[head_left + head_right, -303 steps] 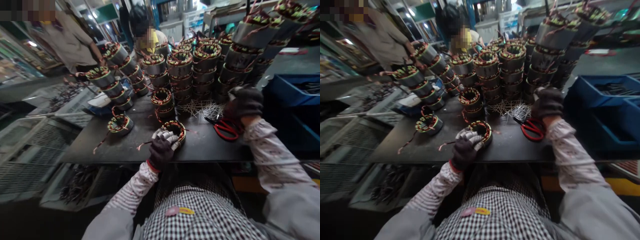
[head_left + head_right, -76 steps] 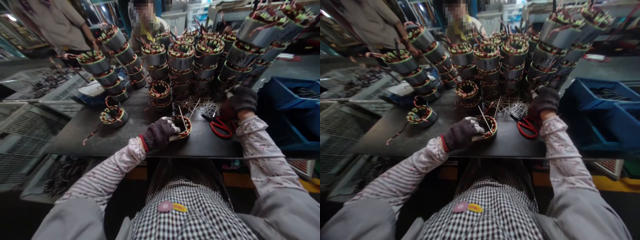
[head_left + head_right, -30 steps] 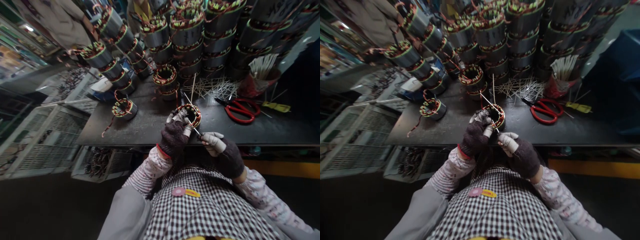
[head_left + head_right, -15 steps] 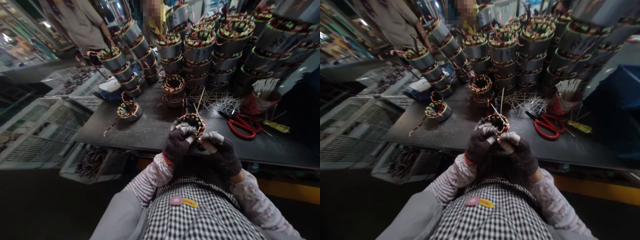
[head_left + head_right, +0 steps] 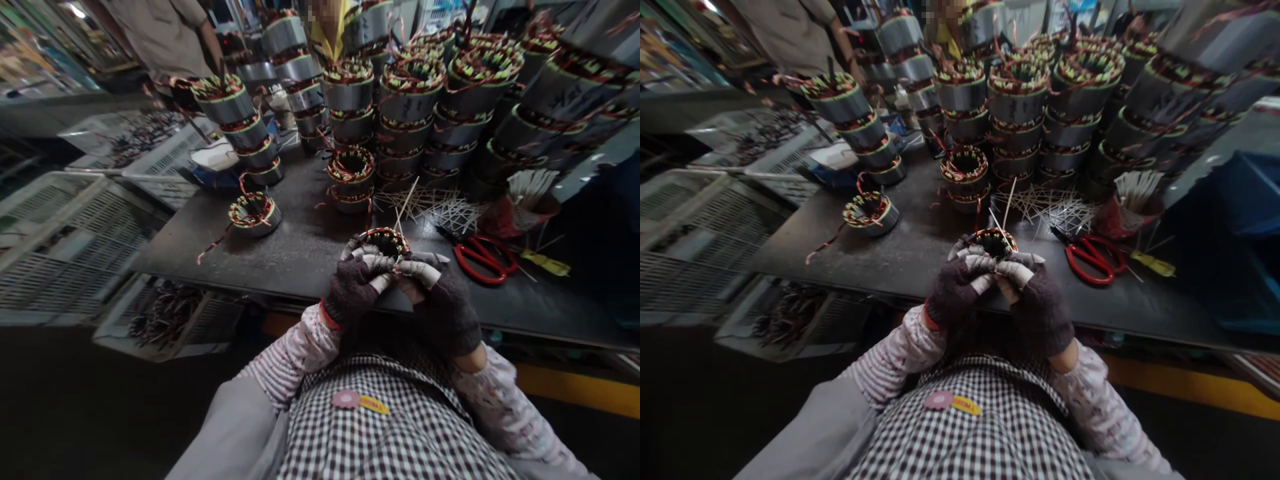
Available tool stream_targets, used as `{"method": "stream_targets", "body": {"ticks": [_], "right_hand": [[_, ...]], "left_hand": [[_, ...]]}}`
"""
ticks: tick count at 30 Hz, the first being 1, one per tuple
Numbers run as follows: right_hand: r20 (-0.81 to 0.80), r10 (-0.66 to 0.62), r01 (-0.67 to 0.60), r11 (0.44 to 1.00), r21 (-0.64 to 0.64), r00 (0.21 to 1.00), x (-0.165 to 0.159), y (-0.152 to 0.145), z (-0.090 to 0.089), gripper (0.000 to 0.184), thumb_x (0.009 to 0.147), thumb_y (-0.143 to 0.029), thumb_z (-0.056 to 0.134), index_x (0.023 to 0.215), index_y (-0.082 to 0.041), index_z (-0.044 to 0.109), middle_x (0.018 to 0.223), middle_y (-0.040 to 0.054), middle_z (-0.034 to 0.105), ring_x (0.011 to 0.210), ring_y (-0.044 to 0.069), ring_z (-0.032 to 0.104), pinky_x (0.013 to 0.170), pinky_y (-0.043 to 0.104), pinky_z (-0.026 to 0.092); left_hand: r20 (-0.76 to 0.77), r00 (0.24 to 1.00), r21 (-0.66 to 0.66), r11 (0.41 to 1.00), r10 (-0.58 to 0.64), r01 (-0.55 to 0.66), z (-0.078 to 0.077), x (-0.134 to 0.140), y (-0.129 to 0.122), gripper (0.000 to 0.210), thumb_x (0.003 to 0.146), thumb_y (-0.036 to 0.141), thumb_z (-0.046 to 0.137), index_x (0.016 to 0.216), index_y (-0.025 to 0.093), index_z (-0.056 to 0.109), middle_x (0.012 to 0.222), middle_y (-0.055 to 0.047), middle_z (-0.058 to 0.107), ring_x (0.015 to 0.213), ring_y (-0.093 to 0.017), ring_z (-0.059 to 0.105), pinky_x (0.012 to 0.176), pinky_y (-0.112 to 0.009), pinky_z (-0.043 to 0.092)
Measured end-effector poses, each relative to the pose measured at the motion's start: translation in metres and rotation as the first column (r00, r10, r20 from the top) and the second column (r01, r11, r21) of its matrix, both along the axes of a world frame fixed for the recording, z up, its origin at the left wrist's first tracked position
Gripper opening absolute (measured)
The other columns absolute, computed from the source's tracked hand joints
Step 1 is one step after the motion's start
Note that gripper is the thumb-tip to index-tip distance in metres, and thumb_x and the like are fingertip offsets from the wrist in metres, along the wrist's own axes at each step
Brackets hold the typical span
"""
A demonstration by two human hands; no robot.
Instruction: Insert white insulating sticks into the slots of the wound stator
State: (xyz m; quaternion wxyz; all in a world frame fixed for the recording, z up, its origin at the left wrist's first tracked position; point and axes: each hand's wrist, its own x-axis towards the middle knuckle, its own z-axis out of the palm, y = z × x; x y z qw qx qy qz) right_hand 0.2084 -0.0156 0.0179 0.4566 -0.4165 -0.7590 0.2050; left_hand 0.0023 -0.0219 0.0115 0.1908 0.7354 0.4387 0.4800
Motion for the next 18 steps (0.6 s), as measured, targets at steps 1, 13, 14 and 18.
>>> {"method": "stream_targets", "body": {"ticks": [1,13,14,18], "right_hand": [[0.023,0.013,-0.015,0.998,0.059,1.0,0.001,0.002,0.001,0.016,0.109,-0.031,0.07,0.112,-0.028,0.085,0.117,0.0112,0.084,0.115,0.032,0.078,0.102,0.052,0.068],[-0.321,0.143,-0.231,0.939,-0.256,0.936,-0.002,-0.015,0.016,0.028,0.113,-0.054,0.068,0.11,-0.027,0.075,0.096,0.0035,0.08,0.083,0.021,0.077,0.075,0.038,0.071],[-0.334,0.117,-0.224,0.926,-0.305,0.935,-0.001,-0.017,0.012,0.031,0.111,-0.058,0.07,0.109,-0.027,0.074,0.093,0.0028,0.08,0.08,0.021,0.076,0.071,0.036,0.07],[-0.396,0.004,-0.167,0.91,-0.379,0.918,-0.008,-0.015,0.019,0.024,0.109,-0.052,0.073,0.106,-0.028,0.07,0.089,0.0005,0.077,0.068,0.017,0.07,0.062,0.03,0.064]], "left_hand": [[0.001,1.0,-0.008,1.0,0.006,-0.006,0.001,0.0,0.0,0.012,0.105,0.023,0.078,0.112,0.023,0.088,0.114,-0.005,0.088,0.12,-0.024,0.079,0.129,-0.059,0.053],[-0.232,0.968,0.012,0.996,0.094,-0.094,0.004,0.0,0.0,0.013,0.106,0.03,0.077,0.111,0.023,0.086,0.118,-0.007,0.088,0.128,-0.028,0.079,0.132,-0.058,0.053],[-0.247,0.963,0.045,0.994,0.11,-0.102,0.004,0.0,0.0,0.011,0.106,0.031,0.078,0.108,0.022,0.085,0.114,-0.007,0.088,0.125,-0.028,0.08,0.132,-0.059,0.052],[-0.238,0.971,0.124,0.992,0.031,-0.001,0.003,0.0,-0.002,0.011,0.108,0.028,0.075,0.103,0.023,0.085,0.106,-0.004,0.088,0.117,-0.025,0.081,0.133,-0.056,0.052]]}}
